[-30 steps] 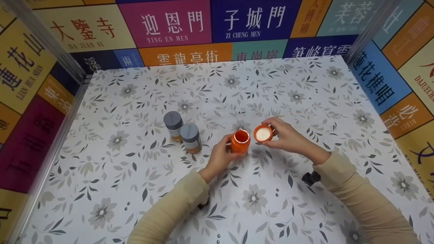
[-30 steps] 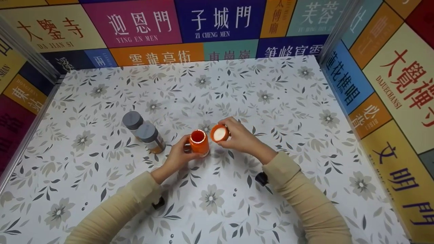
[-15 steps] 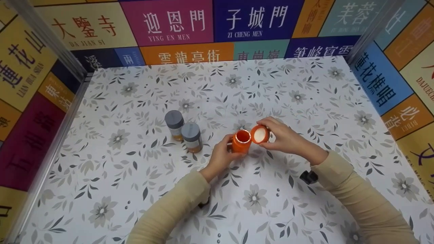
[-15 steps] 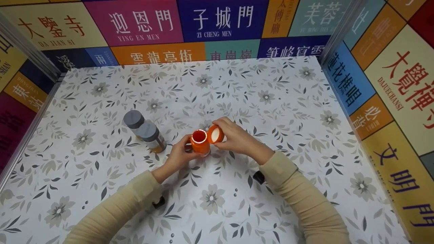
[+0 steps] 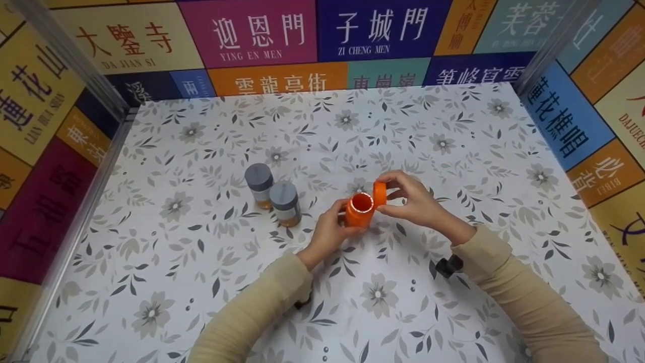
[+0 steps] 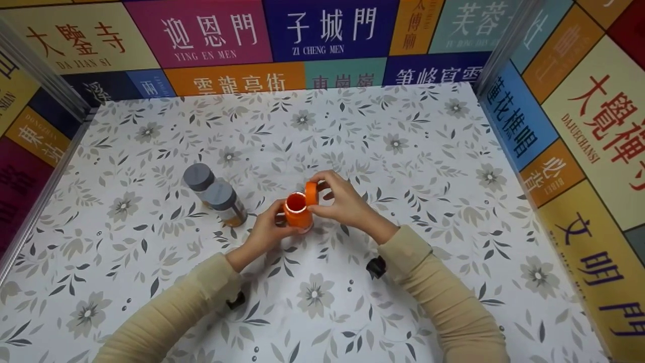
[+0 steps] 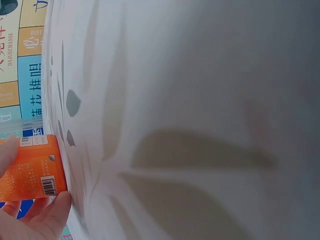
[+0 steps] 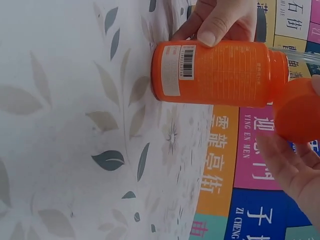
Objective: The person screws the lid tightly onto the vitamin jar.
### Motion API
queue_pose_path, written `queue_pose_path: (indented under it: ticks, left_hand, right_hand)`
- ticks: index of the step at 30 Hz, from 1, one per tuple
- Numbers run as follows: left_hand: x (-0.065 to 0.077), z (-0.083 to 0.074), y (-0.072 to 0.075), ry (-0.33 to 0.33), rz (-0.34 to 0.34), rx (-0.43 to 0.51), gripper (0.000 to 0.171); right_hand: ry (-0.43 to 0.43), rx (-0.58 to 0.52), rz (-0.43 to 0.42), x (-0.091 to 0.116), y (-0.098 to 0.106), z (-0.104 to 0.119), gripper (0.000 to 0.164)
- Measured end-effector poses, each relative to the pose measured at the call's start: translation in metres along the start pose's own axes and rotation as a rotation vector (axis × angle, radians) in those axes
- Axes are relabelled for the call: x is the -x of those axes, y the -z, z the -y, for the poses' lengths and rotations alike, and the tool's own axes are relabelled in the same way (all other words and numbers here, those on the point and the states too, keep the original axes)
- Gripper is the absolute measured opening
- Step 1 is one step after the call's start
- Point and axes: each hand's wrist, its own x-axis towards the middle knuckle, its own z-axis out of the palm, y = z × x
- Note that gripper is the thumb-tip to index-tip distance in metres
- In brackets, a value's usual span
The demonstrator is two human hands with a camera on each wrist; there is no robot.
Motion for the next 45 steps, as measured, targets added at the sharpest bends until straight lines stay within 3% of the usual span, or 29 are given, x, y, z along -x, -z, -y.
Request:
queue_pose_path:
  ticks: [6, 14, 23, 38, 45]
  left_hand:
    - [0.001, -0.001, 0.001, -0.035, 0.001, -0.008, 0.058]
    - [0.002, 0.0, 0.001, -0.059, -0.002, -0.008, 0.056]
    - [0.001, 0.001, 0.002, -0.073, 0.005, -0.02, 0.053]
    - [0.0, 0.002, 0.003, -0.074, 0.012, -0.041, 0.051]
    - [0.001, 0.001, 0.003, -0.041, 0.011, -0.056, 0.055]
  right_hand:
    - [0.138, 0.166, 0.029, -0.004, -0.004, -0.007, 0.046]
    - [0.147, 0.277, 0.064, -0.009, -0.015, 0.0, 0.043]
    - [0.202, 0.299, 0.11, -0.013, -0.022, 0.001, 0.043]
    - [0.182, 0.303, 0.166, -0.017, -0.024, 0.003, 0.043]
    - [0.138, 0.3, 0.174, -0.017, -0.025, 0.001, 0.043]
